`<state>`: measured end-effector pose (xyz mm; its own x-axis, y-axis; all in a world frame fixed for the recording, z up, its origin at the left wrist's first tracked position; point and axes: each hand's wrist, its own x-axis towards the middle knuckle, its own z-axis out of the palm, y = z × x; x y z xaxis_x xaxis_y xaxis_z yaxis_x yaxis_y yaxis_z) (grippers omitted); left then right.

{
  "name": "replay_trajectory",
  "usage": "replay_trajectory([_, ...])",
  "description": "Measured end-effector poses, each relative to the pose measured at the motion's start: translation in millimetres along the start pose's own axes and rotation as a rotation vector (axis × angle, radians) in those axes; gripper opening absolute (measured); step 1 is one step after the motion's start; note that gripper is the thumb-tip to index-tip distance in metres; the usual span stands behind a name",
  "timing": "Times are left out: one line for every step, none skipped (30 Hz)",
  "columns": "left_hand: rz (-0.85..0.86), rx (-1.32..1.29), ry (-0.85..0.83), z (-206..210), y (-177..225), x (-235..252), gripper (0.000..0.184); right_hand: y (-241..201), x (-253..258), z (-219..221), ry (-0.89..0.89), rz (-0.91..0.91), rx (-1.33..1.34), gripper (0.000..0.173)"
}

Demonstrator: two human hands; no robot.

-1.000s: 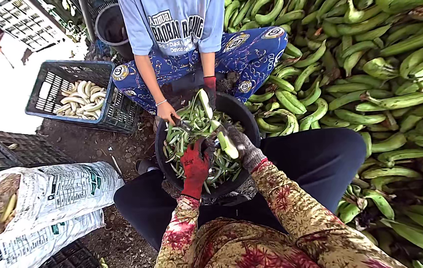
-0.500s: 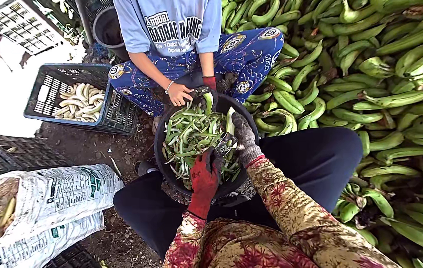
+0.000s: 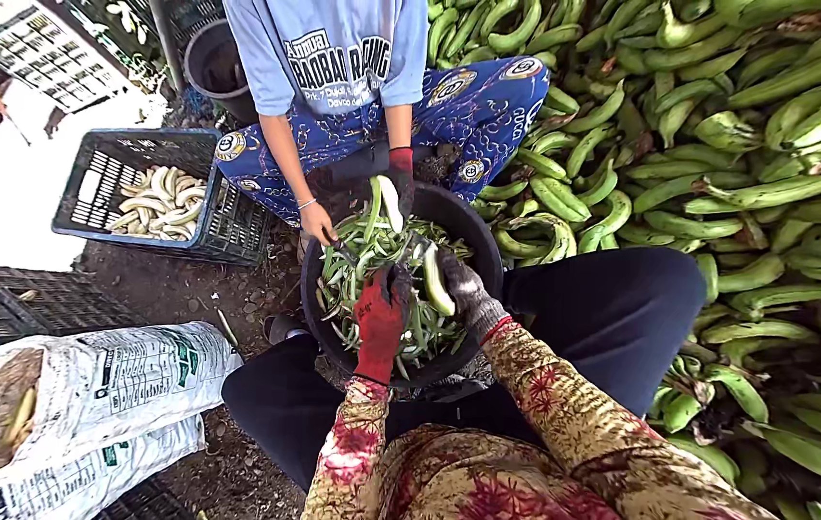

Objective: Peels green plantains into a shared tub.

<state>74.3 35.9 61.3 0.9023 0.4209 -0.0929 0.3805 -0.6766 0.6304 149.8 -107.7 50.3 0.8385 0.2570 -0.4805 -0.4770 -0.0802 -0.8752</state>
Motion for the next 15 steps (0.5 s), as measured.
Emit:
replay_trajectory([0.034,0.008,-0.013,3,5,-9,0.042,-1,8,-1,0.077,-0.014,-0.004,0.058])
replay_trajectory([0.069,0.012,-0.013,6,10,-17,0.043,-3,15,-1,0.117,-0.035,0.050,0.059])
replay_trajectory([0.104,0.018,0.005,9,13,-25,0.044,-6,22,2,0.168,-0.033,0.203,0.056])
replay_trajectory([0.131,0.018,0.037,13,14,-32,0.046,-11,25,6,0.216,-0.022,0.336,0.054])
replay_trajectory([0.150,0.024,0.078,16,14,-36,0.047,-15,22,8,0.245,-0.008,0.372,0.057])
replay_trajectory([0.154,0.031,0.104,18,14,-39,0.047,-19,14,8,0.255,-0.004,0.326,0.062])
replay_trajectory([0.148,0.040,0.113,18,14,-40,0.047,-21,7,9,0.269,-0.022,0.268,0.064])
replay_trajectory([0.135,0.046,0.114,18,14,-41,0.047,-22,5,11,0.292,-0.044,0.227,0.064])
replay_trajectory([0.116,0.045,0.107,17,14,-41,0.046,-22,6,13,0.318,-0.063,0.175,0.063])
replay_trajectory([0.095,0.049,0.097,16,15,-41,0.047,-23,7,16,0.355,-0.064,0.126,0.063])
replay_trajectory([0.078,0.054,0.088,15,15,-40,0.047,-24,8,19,0.384,-0.063,0.075,0.063])
replay_trajectory([0.068,0.055,0.088,14,16,-39,0.046,-24,8,21,0.400,-0.069,0.034,0.063])
replay_trajectory([0.060,0.049,0.081,14,16,-36,0.046,-23,11,22,0.408,-0.078,0.030,0.063])
replay_trajectory([0.050,0.041,0.065,13,15,-33,0.045,-19,17,22,0.402,-0.092,0.077,0.061])
replay_trajectory([0.036,0.033,0.034,11,14,-28,0.044,-15,20,22,0.346,-0.104,0.129,0.059])
